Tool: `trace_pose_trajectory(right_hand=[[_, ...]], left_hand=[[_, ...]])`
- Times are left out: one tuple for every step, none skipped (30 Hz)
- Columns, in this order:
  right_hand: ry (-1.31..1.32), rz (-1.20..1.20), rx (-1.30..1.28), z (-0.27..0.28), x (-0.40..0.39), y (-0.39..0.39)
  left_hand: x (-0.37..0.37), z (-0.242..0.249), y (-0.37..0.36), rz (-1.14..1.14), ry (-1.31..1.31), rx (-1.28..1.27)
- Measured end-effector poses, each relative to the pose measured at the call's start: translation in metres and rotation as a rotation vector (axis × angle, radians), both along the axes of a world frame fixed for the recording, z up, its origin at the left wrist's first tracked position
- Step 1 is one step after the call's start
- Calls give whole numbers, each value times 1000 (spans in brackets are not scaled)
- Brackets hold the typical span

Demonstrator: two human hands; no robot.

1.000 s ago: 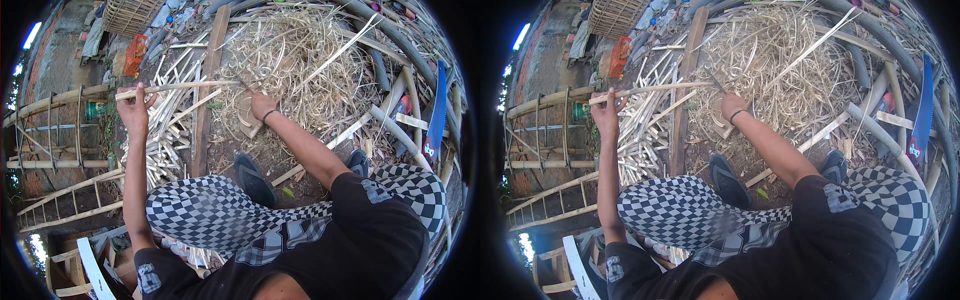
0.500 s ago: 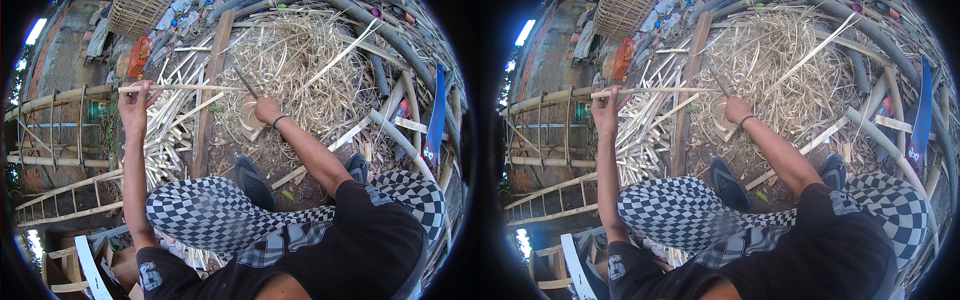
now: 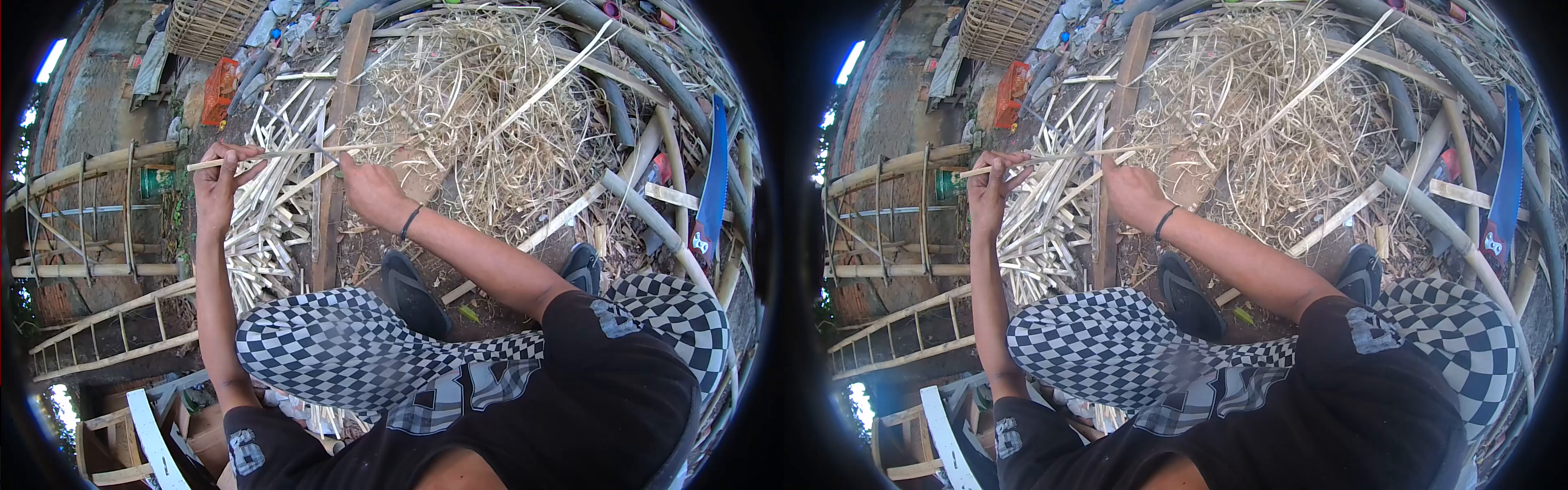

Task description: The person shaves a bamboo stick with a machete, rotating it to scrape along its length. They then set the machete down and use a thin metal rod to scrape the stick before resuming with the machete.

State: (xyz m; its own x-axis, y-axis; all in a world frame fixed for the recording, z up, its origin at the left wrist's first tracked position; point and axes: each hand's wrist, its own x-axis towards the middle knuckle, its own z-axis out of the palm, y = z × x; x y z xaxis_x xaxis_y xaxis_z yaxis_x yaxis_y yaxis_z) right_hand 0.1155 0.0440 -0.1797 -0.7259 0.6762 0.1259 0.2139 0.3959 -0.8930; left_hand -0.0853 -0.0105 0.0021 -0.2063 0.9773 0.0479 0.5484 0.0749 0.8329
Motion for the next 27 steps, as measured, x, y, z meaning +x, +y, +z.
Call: trace_pose_trajectory(right_hand=[[-47, -59, -49, -31, -6, 8], [-94, -117, -98, -50, -9, 9], [-92, -122, -97, -52, -10, 8], [-117, -121, -69, -53, -10, 11], [-144, -116, -41, -55, -10, 12], [-121, -125, -78, -51, -14, 10], [-122, -134, -78, -37, -9, 7], [-83, -100, -32, -22, -5, 1], [-45, -60, 13, -12, -3, -5], [0, -66, 51, -11, -7, -10], [-1, -61, 50, -18, -8, -8], [-32, -54, 54, -33, -11, -4], [-59, -49, 57, -50, -14, 0], [-103, -122, 22, -71, -11, 6], [-140, -184, 38, -109, -13, 17], [-181, -248, 53, -135, -16, 24], [-178, -254, 55, -130, -14, 26], [-239, -208, 52, -119, -11, 31], [-303, -156, 48, -107, -8, 33], [-315, -127, -25, -93, -12, 31], [-316, -130, -26, -72, -11, 26], [-245, -123, 7, -49, -7, 17], [-177, -113, 42, -39, -3, 11], [-183, -109, 40, -40, -1, 9], [-159, -79, 50, -41, 0, 9], [-131, -51, 62, -40, -1, 10], [-172, -105, 80, -58, -1, 11]], left_hand=[[-2, -1, -3, 1, 0, -5], [-3, -1, -8, 37, -11, -24], [-4, -1, -9, 67, -21, -36], [-5, -1, -8, 58, -21, -32], [-5, -2, -9, 47, -17, -34], [-4, -3, -11, 35, -12, -41], [-1, -2, -9, 27, -14, -41], [0, 1, -9, 22, -6, -45], [1, 1, -10, 22, 2, -51], [0, 1, -12, 8, -8, -52], [0, 0, -12, 12, -10, -53], [3, 1, -13, 12, -4, -59], [3, 3, -13, 10, 6, -65], [-2, 3, -15, 26, 22, -106], [-5, 2, -17, 29, 30, -104], [-8, -1, -20, 27, 17, -98], [-9, -2, -19, 17, 3, -92], [-8, -3, -18, 12, 24, -95], [-5, -3, -16, 7, 21, -91], [-4, -2, -15, 13, 23, -92], [-3, -1, -13, 19, 26, -95], [-5, 0, -13, 13, 30, -96], [-4, 0, -13, 15, 24, -102], [-1, 1, -12, 19, 6, -82], [-1, 2, -13, 25, -7, -63], [-3, 2, -13, 17, -2, -64], [-3, 2, -12, 20, 3, -66]])
